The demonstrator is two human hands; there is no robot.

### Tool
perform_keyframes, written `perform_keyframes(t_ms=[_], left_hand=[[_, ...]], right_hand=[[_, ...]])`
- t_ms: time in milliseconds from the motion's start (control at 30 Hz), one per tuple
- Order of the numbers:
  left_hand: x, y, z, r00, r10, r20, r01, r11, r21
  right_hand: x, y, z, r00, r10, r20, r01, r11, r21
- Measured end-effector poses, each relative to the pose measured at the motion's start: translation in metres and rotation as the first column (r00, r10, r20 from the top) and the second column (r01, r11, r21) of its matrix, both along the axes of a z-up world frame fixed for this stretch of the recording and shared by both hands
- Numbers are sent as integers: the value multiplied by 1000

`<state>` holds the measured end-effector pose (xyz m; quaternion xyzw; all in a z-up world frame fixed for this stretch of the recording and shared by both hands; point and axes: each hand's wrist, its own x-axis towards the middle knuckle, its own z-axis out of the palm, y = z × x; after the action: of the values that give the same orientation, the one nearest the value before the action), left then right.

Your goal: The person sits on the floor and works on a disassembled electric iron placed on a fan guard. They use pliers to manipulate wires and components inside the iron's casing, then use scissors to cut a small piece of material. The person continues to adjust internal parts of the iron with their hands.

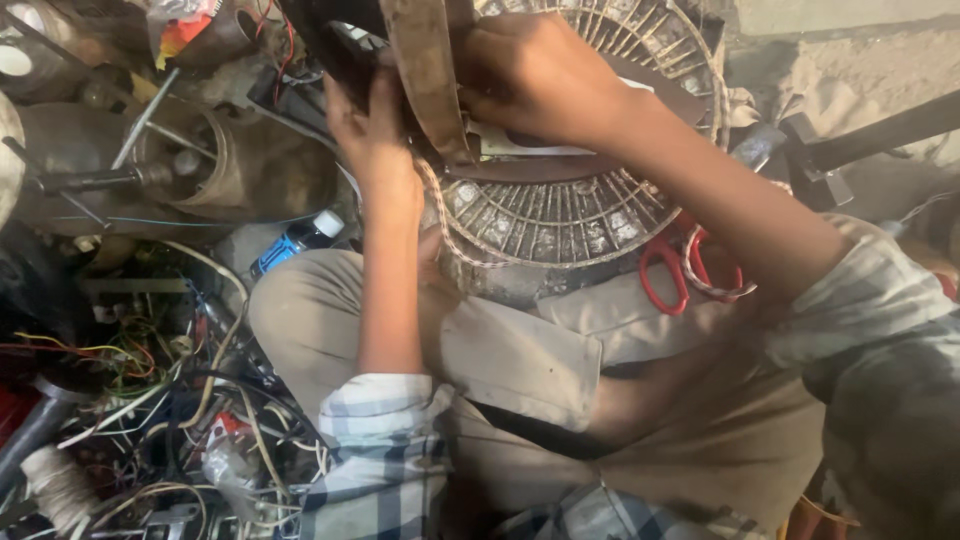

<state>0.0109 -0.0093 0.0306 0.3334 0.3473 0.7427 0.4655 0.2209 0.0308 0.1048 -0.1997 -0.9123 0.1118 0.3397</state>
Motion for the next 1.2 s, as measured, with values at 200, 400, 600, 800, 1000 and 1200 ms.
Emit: perform_keyframes(t_ms=[200, 400, 600, 800, 1000, 1200], left_hand=[[3, -5, 11, 1000, -29, 1, 29, 1000, 7], [0, -4, 12, 997, -36, 64, 39, 998, -39], [3, -6, 24, 998, -27, 65, 36, 990, -139], [7, -3, 25, 1000, 29, -2, -29, 987, -161], [8, -1, 27, 998, 30, -54, -36, 993, -114], [10, 2, 22, 997, 38, -62, -42, 997, -64]], right_hand=[[-1, -3, -3, 1000, -22, -9, 21, 996, -91], [-10, -16, -6, 978, -207, -21, 197, 955, -221], [-5, -10, -3, 970, -243, -14, 223, 907, -357], [-2, 10, -7, 988, -146, 59, 157, 877, -455], [1, 24, -8, 992, -85, 89, 118, 858, -500], [-1, 22, -6, 981, -143, 129, 189, 842, -506]])
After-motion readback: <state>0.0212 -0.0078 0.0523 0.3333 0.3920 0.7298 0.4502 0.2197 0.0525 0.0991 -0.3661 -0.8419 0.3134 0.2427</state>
